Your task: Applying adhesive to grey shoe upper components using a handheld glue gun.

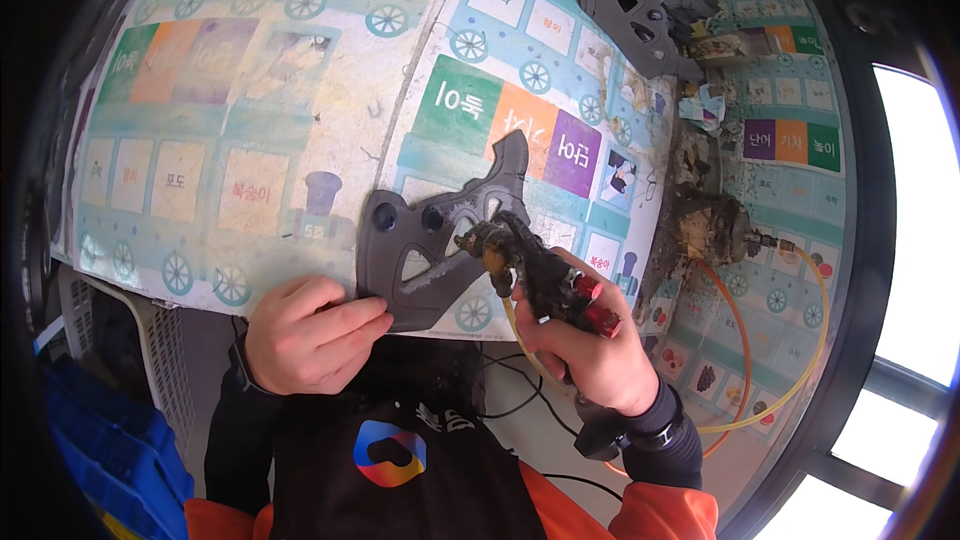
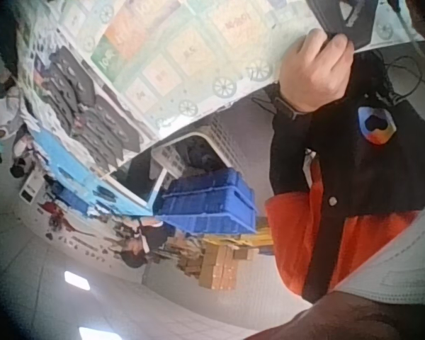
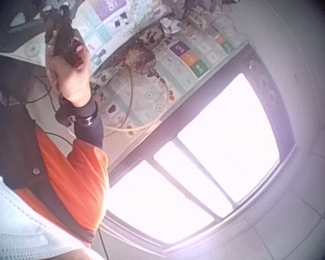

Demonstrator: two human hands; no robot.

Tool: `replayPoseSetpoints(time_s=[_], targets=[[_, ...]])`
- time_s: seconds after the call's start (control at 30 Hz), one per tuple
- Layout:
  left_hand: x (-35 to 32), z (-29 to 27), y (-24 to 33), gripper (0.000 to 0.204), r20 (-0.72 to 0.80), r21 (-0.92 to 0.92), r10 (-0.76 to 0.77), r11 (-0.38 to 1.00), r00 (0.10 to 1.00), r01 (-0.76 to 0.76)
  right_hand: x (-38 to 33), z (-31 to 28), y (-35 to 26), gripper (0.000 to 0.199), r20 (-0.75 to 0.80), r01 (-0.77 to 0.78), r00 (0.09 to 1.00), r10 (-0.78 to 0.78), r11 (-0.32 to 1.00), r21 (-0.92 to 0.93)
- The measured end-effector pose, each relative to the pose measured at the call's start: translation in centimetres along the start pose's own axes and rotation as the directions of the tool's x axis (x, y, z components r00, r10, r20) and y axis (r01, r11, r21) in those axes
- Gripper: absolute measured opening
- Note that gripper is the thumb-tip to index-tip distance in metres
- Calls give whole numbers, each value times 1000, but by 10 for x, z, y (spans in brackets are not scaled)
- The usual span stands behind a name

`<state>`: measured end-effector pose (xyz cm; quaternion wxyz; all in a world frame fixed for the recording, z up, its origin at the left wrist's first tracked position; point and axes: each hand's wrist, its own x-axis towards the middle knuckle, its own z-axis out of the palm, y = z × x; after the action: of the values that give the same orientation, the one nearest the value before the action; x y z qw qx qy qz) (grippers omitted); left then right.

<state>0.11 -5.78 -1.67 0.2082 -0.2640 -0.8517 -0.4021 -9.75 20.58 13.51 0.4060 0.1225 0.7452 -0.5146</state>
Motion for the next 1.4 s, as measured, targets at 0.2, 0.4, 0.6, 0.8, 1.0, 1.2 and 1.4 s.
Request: replayPoseSetpoints(time_s=[0.2,0.4,0.6,0.8,1.0,1.2,1.4], targets=[[-1,1,0,27,-1,-7,1,1000,1000,-1,-6,7,5,34,25,-32,999,34,998,-57],[-2,2,-1,27,-18,-4,6,1000,1000,-6,-10,12,7,35,34,-81,996,84,994,-69],[-2,3,-2,27,-30,-9,20,1000,999,-20,-8,17,4,29,18,-62,998,64,996,-67],[-2,1,-3,27,-33,-15,34,999,999,-35,-2,24,-3,25,77,-9,997,17,995,-101],[-3,1,-3,26,-35,-18,40,999,999,-41,-5,34,-3,23,62,-9,998,16,992,-124],[-3,4,-3,25,-57,-16,32,999,998,-33,-5,32,1,26,142,-52,987,80,980,-190],[0,-3,2,20,-43,43,29,999,999,-27,-16,29,-2,35,180,-52,981,72,992,-113]])
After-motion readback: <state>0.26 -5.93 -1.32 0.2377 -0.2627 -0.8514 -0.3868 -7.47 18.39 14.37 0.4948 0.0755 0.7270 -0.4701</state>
